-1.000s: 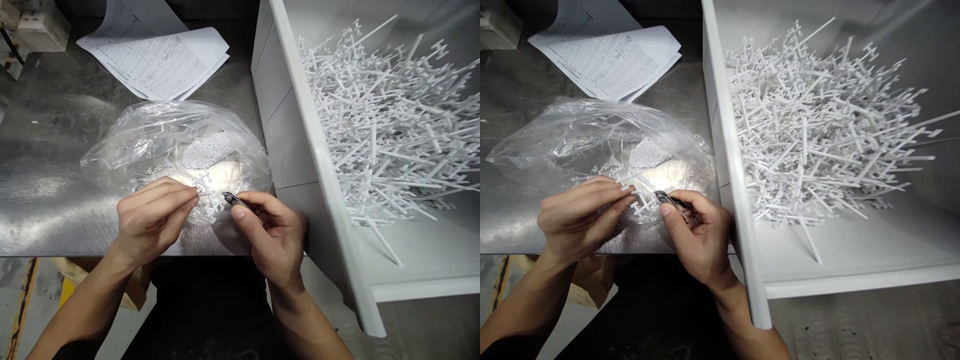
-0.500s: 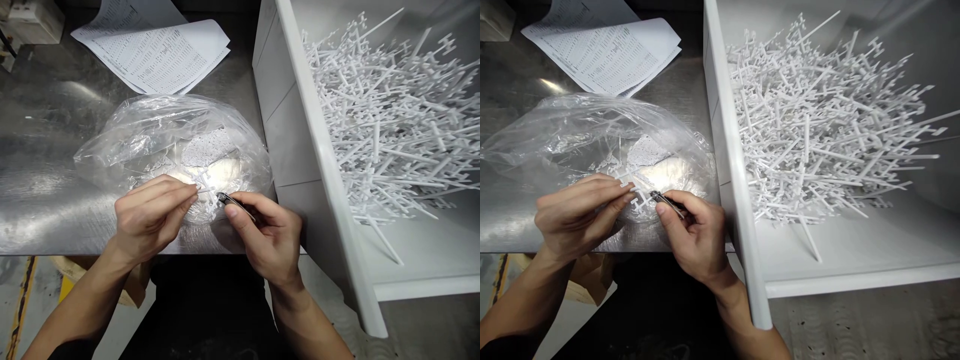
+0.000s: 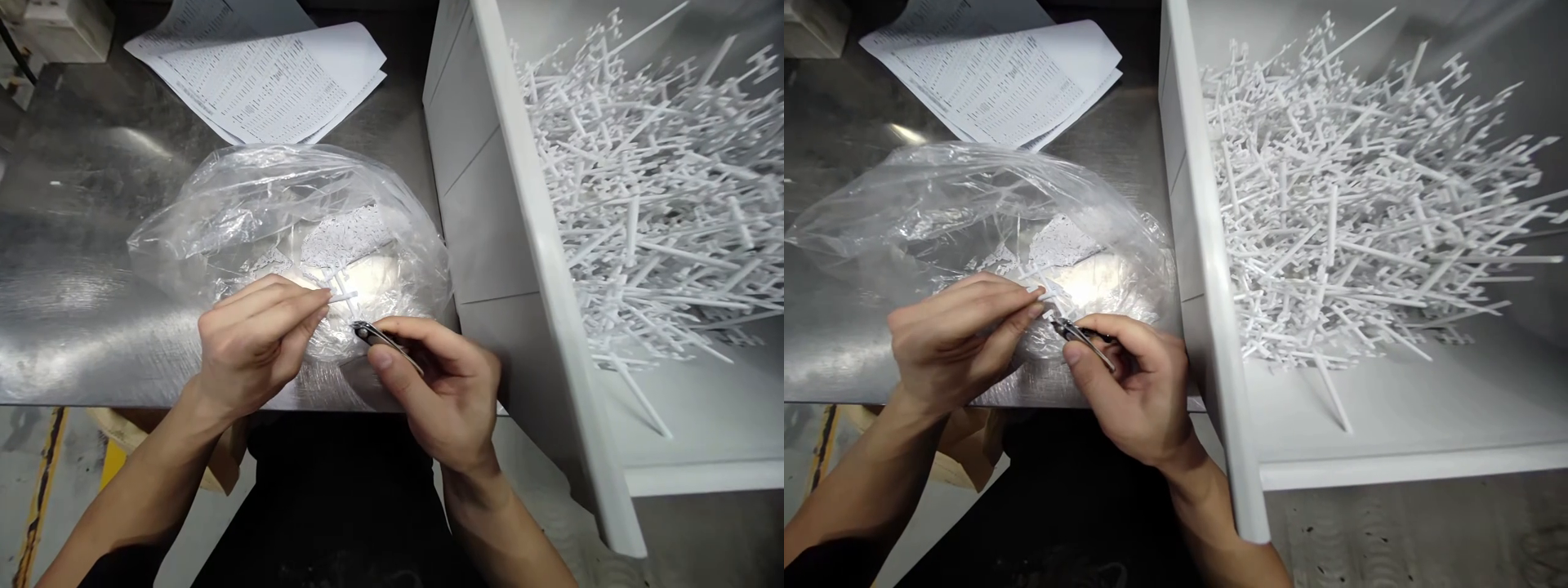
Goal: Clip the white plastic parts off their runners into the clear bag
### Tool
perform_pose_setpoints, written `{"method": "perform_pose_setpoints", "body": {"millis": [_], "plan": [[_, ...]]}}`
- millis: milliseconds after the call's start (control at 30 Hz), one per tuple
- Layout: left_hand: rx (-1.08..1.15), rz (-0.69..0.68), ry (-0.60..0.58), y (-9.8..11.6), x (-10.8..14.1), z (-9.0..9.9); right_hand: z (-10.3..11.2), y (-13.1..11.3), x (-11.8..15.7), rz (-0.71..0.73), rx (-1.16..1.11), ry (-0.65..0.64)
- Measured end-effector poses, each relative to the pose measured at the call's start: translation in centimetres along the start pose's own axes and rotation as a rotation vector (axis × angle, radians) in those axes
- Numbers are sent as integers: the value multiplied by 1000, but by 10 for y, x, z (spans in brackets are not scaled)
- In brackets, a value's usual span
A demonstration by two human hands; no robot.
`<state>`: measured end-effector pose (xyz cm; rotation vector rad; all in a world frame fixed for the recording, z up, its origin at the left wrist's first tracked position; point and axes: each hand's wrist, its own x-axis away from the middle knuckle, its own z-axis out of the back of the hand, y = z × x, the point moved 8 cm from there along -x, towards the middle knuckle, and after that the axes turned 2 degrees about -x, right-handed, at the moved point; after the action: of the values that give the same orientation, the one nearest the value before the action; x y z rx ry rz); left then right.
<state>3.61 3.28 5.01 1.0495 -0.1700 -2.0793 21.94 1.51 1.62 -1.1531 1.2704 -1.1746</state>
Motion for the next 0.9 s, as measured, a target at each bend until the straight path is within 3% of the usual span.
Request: {"method": "perform_pose_setpoints", "body": {"millis": [500,733,900], "plan": [[-19,-56,-7,3,3,-4,0,-1,6,114,97,15],[-78,10,-72,0,2,-10,1,2,-1,25,59,43],[-17,58,-19,-3,2,-3,10,7,2,-20,44,108]]}}
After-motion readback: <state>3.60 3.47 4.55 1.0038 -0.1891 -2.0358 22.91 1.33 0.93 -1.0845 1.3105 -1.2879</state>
